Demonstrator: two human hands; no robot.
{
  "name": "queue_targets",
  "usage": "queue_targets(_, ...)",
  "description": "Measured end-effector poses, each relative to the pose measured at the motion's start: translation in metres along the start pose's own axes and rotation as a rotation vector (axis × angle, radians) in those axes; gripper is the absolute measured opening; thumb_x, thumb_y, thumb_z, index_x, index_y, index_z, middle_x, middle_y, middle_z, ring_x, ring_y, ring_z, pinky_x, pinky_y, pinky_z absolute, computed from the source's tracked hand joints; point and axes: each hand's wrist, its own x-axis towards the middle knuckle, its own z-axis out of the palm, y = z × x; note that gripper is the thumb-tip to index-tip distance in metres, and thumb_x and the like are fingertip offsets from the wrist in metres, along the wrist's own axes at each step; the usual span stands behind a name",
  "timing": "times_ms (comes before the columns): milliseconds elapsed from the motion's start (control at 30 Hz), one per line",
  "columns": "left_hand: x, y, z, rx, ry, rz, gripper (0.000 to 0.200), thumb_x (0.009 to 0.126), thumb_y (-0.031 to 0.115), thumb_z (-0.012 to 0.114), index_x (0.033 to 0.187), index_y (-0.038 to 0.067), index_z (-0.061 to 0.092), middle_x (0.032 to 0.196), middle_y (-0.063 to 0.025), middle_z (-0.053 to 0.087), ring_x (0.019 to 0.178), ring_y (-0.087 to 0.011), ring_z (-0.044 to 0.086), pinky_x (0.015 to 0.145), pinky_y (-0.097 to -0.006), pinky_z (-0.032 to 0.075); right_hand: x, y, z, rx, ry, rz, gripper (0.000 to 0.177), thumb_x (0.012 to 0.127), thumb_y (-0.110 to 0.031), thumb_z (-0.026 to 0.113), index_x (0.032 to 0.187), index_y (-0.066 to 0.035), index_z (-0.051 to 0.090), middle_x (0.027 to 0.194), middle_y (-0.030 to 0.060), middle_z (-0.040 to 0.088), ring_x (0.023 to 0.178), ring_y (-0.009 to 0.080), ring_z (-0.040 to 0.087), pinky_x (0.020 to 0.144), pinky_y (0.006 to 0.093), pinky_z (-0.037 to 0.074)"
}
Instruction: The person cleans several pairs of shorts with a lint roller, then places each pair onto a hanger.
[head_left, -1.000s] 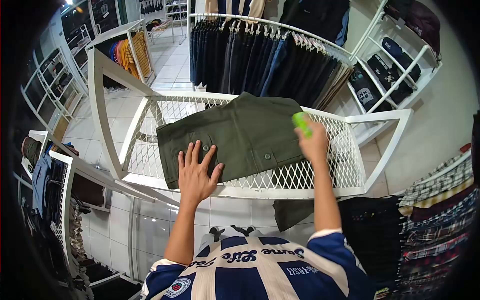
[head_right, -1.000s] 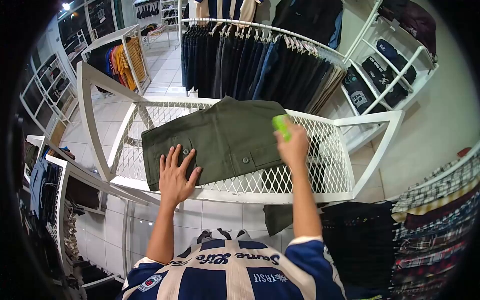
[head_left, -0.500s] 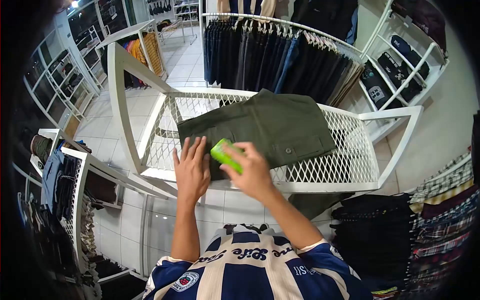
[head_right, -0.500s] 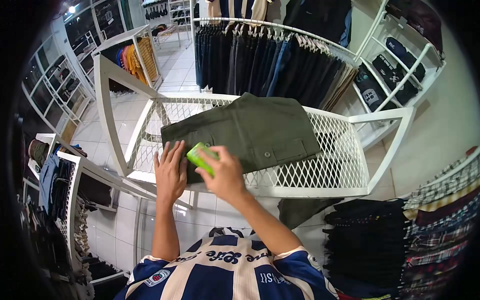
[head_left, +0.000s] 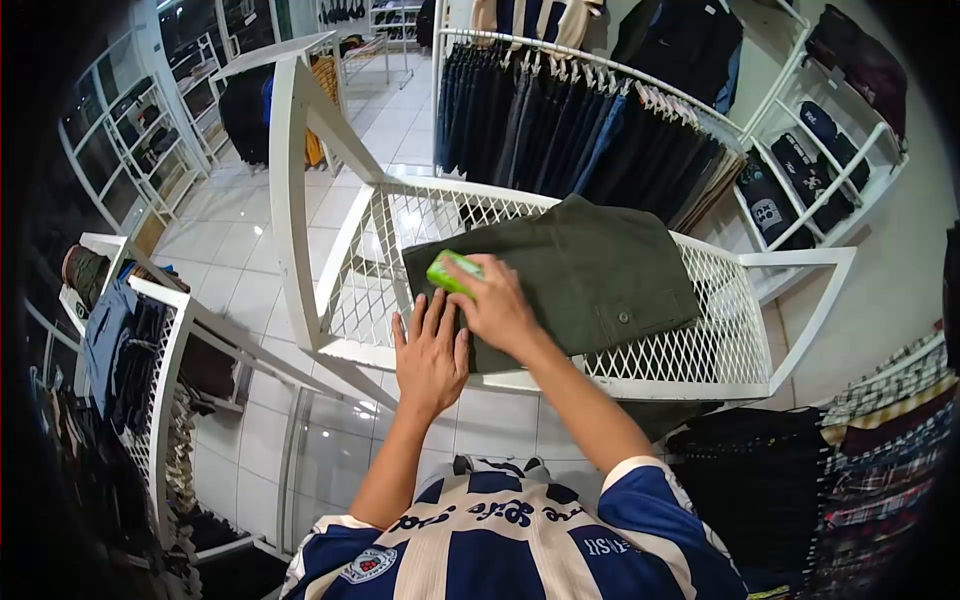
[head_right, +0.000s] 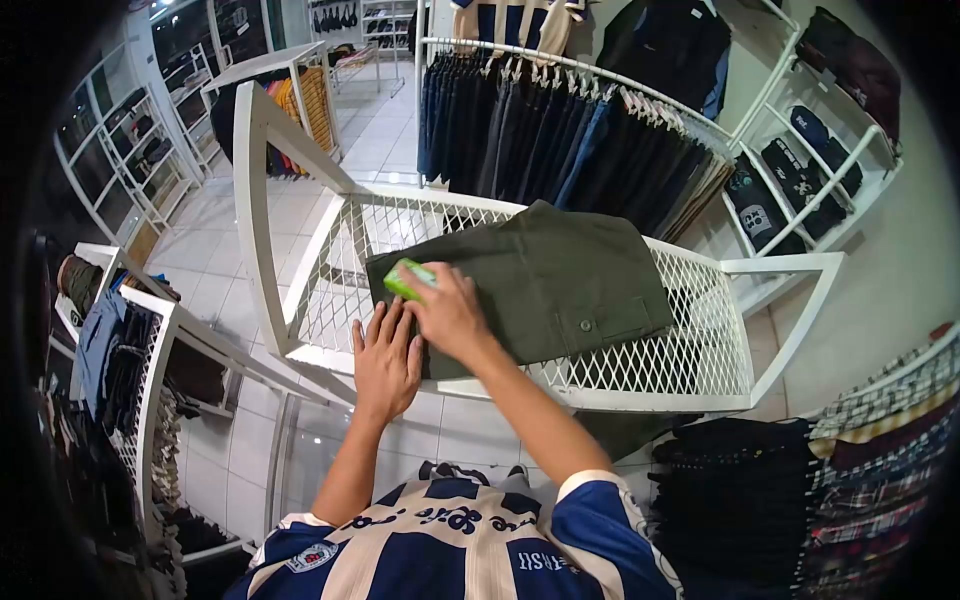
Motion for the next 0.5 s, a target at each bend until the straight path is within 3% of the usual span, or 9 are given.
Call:
queue_targets(67, -0.002, -0.001, 0.001, -0.018, 0.007, 0.007, 0.052, 0.104, 0.033, 0.047, 0.151, 0.008, 0.049, 0.159, -0.0104, 0.043, 0.149, -0.0338, 0.034, 0.122, -0.0616, 0.017, 0.008, 0.064, -0.014, -0.127, -0.005, 0.066, 0.046, 0.088, -0.028, 0.075, 0.13, -0.013, 0.066, 0.119, 0.0213, 0.061, 0.106, 0.039, 0.061, 0.09, 0.0516, 0.05)
queue_targets(133, -0.001, -0.001, 0.003, -0.041, 0.032, 0.001, 0.052, 0.104, 0.032, 0.047, 0.15, 0.009, 0.049, 0.159, -0.0097, 0.044, 0.149, -0.0331, 0.035, 0.123, -0.0617, 0.016, 0.002, 0.156, -0.069, -0.304, 0.031, 0.456, 0.028, 0.086, -0.023, 0.075, 0.109, -0.008, 0.07, 0.112, 0.0225, 0.066, 0.098, 0.04, 0.065, 0.081, 0.0498, 0.052)
queue_targets(200, -0.005, 0.0, 0.003, -0.048, 0.036, -0.005, 0.052, 0.104, 0.031, 0.047, 0.15, 0.009, 0.049, 0.159, -0.0096, 0.044, 0.149, -0.0331, 0.035, 0.123, -0.0615, 0.016, -0.03, 0.248, -0.125, -0.488, 0.139, 0.777, 0.026, 0.086, -0.019, 0.074, 0.109, -0.007, 0.071, 0.09, 0.0177, 0.071, 0.081, 0.0361, 0.071, 0.07, 0.0479, 0.055)
queue_targets(233, -0.002, 0.001, 0.003, -0.047, 0.049, -0.011, 0.052, 0.104, 0.031, 0.047, 0.15, 0.009, 0.05, 0.159, -0.0096, 0.044, 0.149, -0.0331, 0.035, 0.123, -0.0614, 0.016, -0.046, 0.273, -0.136, -0.769, 0.279, 0.824, 0.027, 0.087, -0.023, 0.076, 0.11, -0.009, 0.073, 0.093, 0.0174, 0.075, 0.085, 0.0361, 0.072, 0.076, 0.0476, 0.057)
queue_targets(333, 0.002, 0.0, 0.002, -0.069, 0.059, -0.017, 0.051, 0.103, 0.03, 0.048, 0.149, 0.008, 0.051, 0.158, -0.0099, 0.046, 0.148, -0.0331, 0.036, 0.123, -0.0608, 0.017, -0.024, 0.179, -0.128, -0.181, 0.292, 0.574, 0.039, 0.082, -0.021, 0.081, 0.117, -0.006, 0.072, 0.098, 0.02, 0.075, 0.09, 0.0366, 0.073, 0.081, 0.047, 0.057)
queue_targets(367, 0.001, 0.001, 0.002, -0.07, 0.053, -0.011, 0.051, 0.103, 0.03, 0.048, 0.149, 0.008, 0.051, 0.157, -0.01, 0.046, 0.148, -0.0332, 0.036, 0.123, -0.0608, 0.017, -0.006, 0.104, -0.121, -0.071, 0.161, 0.569, 0.04, 0.082, -0.022, 0.083, 0.117, -0.006, 0.072, 0.106, 0.0189, 0.074, 0.097, 0.0372, 0.072, 0.086, 0.0452, 0.056)
queue_targets(400, 0.002, 0.0, 0.002, -0.056, 0.05, -0.011, 0.051, 0.103, 0.03, 0.049, 0.149, 0.008, 0.051, 0.157, -0.0103, 0.046, 0.148, -0.0333, 0.037, 0.123, -0.06, 0.017, -0.015, 0.068, -0.092, -0.135, 0.224, 0.37, 0.039, 0.082, -0.025, 0.083, 0.115, -0.007, 0.073, 0.118, 0.0186, 0.069, 0.107, 0.0372, 0.067, 0.093, 0.0432, 0.053)
queue_targets(433, 0.001, 0.0, 0.002, -0.06, 0.031, 0.015, 0.051, 0.103, 0.03, 0.049, 0.149, 0.008, 0.051, 0.157, -0.0103, 0.046, 0.148, -0.0333, 0.037, 0.123, -0.06, 0.017, -0.025, 0.047, -0.069, 0.108, 0.089, 0.261, 0.041, 0.081, -0.028, 0.084, 0.116, -0.009, 0.074, 0.124, 0.0186, 0.064, 0.114, 0.0375, 0.062, 0.099, 0.043, 0.05)
queue_targets(500, 0.004, -0.001, 0.002, -0.041, 0.033, -0.009, 0.051, 0.104, 0.03, 0.048, 0.15, 0.008, 0.051, 0.157, -0.0099, 0.046, 0.148, -0.0332, 0.036, 0.123, -0.0586, 0.017, -0.041, 0.038, -0.05, 0.018, 0.001, 0.047, 0.042, 0.079, -0.022, 0.084, 0.116, -0.006, 0.072, 0.122, 0.0189, 0.065, 0.114, 0.0395, 0.062, 0.1, 0.0459, 0.049)
